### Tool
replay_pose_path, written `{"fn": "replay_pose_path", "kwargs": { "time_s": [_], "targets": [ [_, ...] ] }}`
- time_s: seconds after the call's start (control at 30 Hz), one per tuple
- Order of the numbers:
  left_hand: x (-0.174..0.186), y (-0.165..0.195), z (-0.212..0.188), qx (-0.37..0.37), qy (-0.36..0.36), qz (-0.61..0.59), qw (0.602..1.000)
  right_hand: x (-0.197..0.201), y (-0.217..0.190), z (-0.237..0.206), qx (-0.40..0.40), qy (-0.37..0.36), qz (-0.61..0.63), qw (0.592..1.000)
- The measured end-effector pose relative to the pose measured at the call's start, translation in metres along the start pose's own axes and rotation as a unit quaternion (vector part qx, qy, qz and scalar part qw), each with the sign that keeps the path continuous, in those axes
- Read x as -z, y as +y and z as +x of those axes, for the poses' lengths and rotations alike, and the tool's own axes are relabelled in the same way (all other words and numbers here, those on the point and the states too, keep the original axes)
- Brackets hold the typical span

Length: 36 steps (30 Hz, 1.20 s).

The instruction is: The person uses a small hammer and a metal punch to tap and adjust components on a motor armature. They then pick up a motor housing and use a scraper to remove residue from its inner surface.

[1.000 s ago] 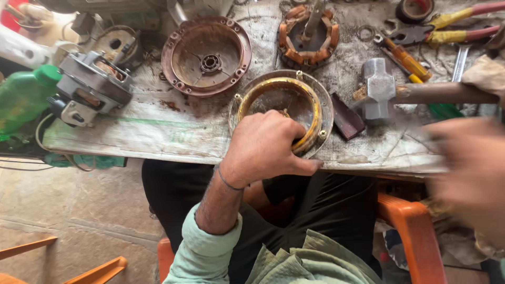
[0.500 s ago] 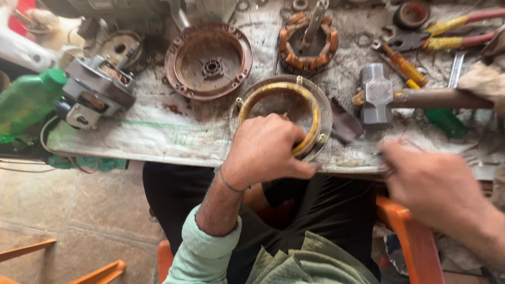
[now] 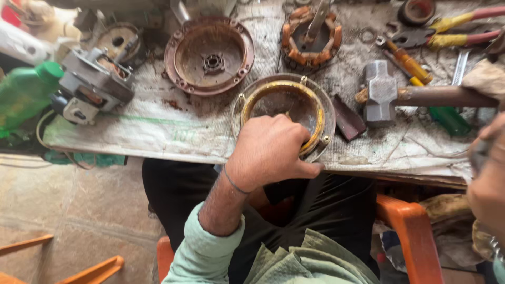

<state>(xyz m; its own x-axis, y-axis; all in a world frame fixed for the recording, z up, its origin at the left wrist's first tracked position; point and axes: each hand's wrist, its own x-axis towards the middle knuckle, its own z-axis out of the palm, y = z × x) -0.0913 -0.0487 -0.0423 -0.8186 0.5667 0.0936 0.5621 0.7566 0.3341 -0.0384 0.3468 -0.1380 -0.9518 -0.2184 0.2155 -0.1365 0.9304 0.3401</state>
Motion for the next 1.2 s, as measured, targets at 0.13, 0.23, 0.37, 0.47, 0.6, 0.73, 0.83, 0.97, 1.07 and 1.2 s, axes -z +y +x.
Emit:
{"fn": "replay_pose_path", "kwargs": {
  "time_s": [0.13, 0.23, 0.37, 0.47, 0.6, 0.73, 0.83, 0.97, 1.07, 1.2],
  "targets": [
    [-0.001, -0.007, -0.004, -0.047, 0.082, -0.047, 0.994, -0.005, 0.022, 0.042, -0.028, -0.001, -0.137, 0.990],
    [0.008, -0.029, -0.006, -0.079, 0.277, -0.085, 0.954, 0.009, 0.017, 0.076, -0.101, 0.131, 0.161, 0.973],
    [0.013, -0.058, 0.005, 0.020, 0.270, 0.048, 0.962, 0.037, -0.005, 0.114, -0.075, 0.159, 0.197, 0.964],
    [0.005, -0.060, 0.008, 0.055, 0.219, 0.072, 0.972, 0.065, -0.026, 0.115, -0.046, 0.189, 0.247, 0.949],
    [0.004, -0.057, 0.014, 0.058, 0.213, 0.088, 0.971, 0.109, -0.059, 0.098, 0.107, 0.152, 0.157, 0.970],
    [0.011, -0.056, 0.021, 0.075, 0.172, 0.096, 0.978, 0.126, -0.107, 0.099, 0.192, 0.097, 0.186, 0.959],
    [0.014, -0.054, 0.020, 0.061, 0.226, 0.100, 0.967, 0.127, -0.122, 0.100, 0.172, 0.095, 0.180, 0.964],
    [0.024, -0.044, 0.008, 0.032, 0.265, -0.025, 0.963, 0.121, -0.124, 0.102, 0.157, 0.095, 0.148, 0.972],
    [0.038, -0.025, -0.008, -0.041, 0.339, -0.059, 0.938, 0.117, -0.123, 0.107, 0.147, 0.092, 0.180, 0.968],
    [0.057, 0.002, -0.019, -0.105, 0.428, -0.007, 0.898, 0.119, -0.123, 0.110, 0.152, 0.152, 0.231, 0.949]
  ]
}}
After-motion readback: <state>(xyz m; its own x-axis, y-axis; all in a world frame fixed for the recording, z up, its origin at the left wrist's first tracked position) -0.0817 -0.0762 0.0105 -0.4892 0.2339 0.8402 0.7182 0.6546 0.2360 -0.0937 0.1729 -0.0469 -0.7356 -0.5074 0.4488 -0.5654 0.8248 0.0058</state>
